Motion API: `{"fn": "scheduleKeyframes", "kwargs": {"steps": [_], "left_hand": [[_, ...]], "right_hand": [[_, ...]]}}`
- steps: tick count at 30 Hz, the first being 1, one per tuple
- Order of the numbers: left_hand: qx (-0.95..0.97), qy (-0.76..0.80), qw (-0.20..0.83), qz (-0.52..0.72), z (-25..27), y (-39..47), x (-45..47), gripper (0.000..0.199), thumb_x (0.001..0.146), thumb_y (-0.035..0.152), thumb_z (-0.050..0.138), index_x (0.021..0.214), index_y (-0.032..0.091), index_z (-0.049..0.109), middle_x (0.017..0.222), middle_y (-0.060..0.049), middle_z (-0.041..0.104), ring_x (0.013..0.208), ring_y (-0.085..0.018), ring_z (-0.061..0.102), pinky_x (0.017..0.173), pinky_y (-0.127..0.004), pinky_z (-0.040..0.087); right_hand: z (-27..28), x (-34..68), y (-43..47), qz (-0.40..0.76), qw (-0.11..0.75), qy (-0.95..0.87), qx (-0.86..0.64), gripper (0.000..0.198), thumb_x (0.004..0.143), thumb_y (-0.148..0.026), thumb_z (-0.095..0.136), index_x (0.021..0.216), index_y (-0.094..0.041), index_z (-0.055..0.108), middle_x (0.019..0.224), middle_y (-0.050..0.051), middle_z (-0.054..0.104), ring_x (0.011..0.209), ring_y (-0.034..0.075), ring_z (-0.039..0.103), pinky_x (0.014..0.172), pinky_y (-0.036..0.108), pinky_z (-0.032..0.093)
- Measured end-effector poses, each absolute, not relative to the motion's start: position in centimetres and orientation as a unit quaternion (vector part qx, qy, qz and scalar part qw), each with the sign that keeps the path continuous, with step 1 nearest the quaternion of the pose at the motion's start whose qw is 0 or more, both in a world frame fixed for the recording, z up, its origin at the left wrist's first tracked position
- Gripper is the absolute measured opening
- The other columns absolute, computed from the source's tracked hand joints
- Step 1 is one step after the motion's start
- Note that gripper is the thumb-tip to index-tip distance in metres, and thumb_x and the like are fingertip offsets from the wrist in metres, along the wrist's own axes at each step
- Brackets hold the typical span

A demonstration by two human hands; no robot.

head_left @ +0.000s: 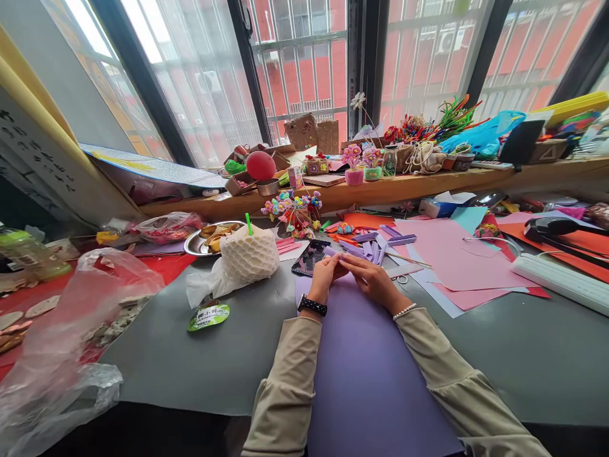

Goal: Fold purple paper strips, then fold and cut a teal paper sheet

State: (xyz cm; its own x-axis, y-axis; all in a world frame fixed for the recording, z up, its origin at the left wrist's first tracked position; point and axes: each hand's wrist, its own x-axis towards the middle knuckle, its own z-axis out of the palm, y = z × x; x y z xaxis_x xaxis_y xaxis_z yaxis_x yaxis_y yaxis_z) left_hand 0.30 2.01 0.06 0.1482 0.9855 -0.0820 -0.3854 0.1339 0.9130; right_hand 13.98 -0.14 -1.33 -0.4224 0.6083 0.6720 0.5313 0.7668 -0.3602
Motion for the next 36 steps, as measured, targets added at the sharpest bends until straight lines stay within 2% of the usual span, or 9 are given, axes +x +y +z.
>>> {"fn": "scheduleKeyframes", "kwargs": {"steps": [4,8,12,15,19,23,36], "left_hand": [[0.454,0.396,0.605,0.521,-0.3,2.4,0.3,0.027,0.059,0.036,0.064,0.066,0.011,0.060,0.056,0.000,0.059,0.053,-0.013,0.057,0.060,-0.027,0.048],[0.522,0.367,0.619,0.457,-0.2,2.1,0.4,0.032,0.058,0.041,0.063,0.069,0.011,0.061,0.056,-0.001,0.059,0.054,-0.013,0.057,0.061,-0.029,0.047],[0.607,0.326,0.638,0.344,0.1,1.4,0.6,0.033,0.060,0.042,0.061,0.068,0.011,0.063,0.059,-0.002,0.061,0.056,-0.013,0.056,0.060,-0.025,0.045],[0.627,0.320,0.636,0.317,0.2,1.1,0.6,0.033,0.060,0.043,0.061,0.066,0.011,0.063,0.059,-0.002,0.060,0.056,-0.012,0.055,0.059,-0.023,0.044],[0.641,0.328,0.618,0.316,0.2,1.2,0.6,0.034,0.059,0.043,0.062,0.064,0.010,0.062,0.058,-0.001,0.059,0.055,-0.012,0.053,0.055,-0.022,0.041],[0.649,0.341,0.599,0.322,0.1,1.3,0.6,0.037,0.060,0.045,0.060,0.067,0.009,0.062,0.059,-0.002,0.058,0.054,-0.011,0.051,0.053,-0.021,0.040],[0.641,0.331,0.591,0.361,0.3,1.1,0.8,0.033,0.055,0.041,0.065,0.063,0.010,0.060,0.058,0.000,0.055,0.052,-0.008,0.050,0.056,-0.022,0.042]], "right_hand": [[-0.6,14.0,-0.6,0.165,0.505,-0.771,-0.352,0.026,0.076,-0.026,0.047,0.099,-0.021,0.060,0.108,0.006,0.056,0.105,0.020,0.047,0.090,0.036,0.036],[-0.4,14.2,-0.5,0.281,0.581,-0.634,-0.425,0.028,0.073,-0.038,0.049,0.086,-0.018,0.063,0.089,0.007,0.063,0.083,0.020,0.057,0.070,0.031,0.046],[-0.8,14.4,-0.2,0.358,0.571,-0.588,-0.447,0.029,0.067,-0.042,0.055,0.071,-0.016,0.064,0.068,0.003,0.061,0.065,0.015,0.055,0.059,0.026,0.043],[-1.0,14.3,-0.3,0.412,0.573,-0.558,-0.436,0.028,0.064,-0.042,0.058,0.067,-0.015,0.064,0.058,0.000,0.057,0.056,0.012,0.050,0.054,0.023,0.039],[-0.8,14.2,-0.6,0.453,0.577,-0.518,-0.441,0.027,0.062,-0.041,0.060,0.064,-0.015,0.062,0.052,-0.003,0.050,0.047,0.008,0.040,0.046,0.021,0.032],[-0.7,14.1,-0.6,0.456,0.592,-0.498,-0.440,0.026,0.061,-0.042,0.060,0.059,-0.016,0.058,0.048,-0.005,0.045,0.045,0.007,0.035,0.045,0.021,0.029],[-0.7,14.0,-0.4,0.425,0.616,-0.516,-0.418,0.023,0.063,-0.039,0.059,0.064,-0.016,0.058,0.057,-0.003,0.050,0.055,0.008,0.042,0.053,0.021,0.033]]}}
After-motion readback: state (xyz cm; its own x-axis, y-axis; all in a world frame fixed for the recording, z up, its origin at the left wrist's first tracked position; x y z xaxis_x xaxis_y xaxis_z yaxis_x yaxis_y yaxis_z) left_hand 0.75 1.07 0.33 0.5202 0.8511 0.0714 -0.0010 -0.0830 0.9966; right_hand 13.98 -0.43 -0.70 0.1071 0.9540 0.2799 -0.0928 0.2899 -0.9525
